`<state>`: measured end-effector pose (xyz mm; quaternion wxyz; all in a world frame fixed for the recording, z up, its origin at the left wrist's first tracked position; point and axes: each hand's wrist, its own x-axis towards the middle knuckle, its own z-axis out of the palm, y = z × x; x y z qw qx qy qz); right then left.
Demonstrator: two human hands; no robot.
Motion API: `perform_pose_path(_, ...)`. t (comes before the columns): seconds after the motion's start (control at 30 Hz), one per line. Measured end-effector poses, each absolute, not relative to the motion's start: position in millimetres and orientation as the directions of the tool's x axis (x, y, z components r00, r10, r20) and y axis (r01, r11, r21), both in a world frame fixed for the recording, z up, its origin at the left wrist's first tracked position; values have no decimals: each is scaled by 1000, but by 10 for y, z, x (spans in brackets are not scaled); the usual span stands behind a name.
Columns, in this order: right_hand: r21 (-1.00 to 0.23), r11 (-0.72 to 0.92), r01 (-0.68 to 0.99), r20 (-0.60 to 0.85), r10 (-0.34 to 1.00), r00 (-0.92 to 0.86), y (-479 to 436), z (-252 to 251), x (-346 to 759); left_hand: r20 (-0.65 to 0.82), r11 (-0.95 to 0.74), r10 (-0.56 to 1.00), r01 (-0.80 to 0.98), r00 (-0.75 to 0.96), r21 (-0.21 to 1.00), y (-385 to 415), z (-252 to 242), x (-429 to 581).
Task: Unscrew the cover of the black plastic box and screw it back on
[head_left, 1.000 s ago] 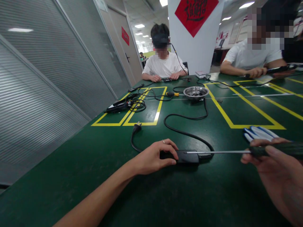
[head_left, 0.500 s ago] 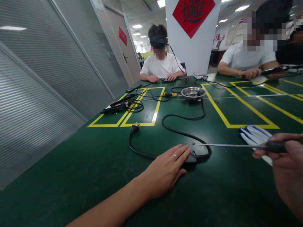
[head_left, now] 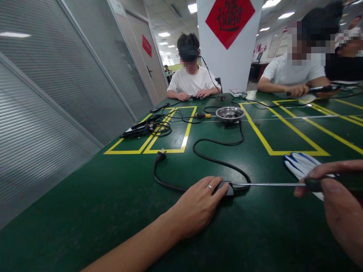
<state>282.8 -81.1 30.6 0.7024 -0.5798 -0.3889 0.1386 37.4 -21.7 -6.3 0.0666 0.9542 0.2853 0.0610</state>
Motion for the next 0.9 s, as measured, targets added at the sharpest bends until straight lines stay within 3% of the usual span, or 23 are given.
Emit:
perform_pose_path(0.13,-814,266,516,528,708,469,-744,443,2883,85,-849,523,510,848,138,-216,-59,407)
perform_pose_path(0.27,-768,417,487,580,774,253,-577,681,2855,76,-829,549,532,832,169,-224,-37,416)
perform_pose_path(0.43,-519,648,556,789,613,22,-377,945,2685,73,-821,562,544,824,175,-233,-39,418)
perform_pose_path(0.57,-433,654,620,751,642,-153,-349,1147,2594,99,-820,564,541,820,188,-230,-61,417)
perform_pose_path(0.7,-421,679,602,754,630,-183,-368,1252,2547,90,-822,560,539,824,185,-228,-59,415)
perform_pose_path(0.9,-228,642,732,813,540,-220,-395,1266,2506,72,-813,571,551,818,189,-231,-63,426)
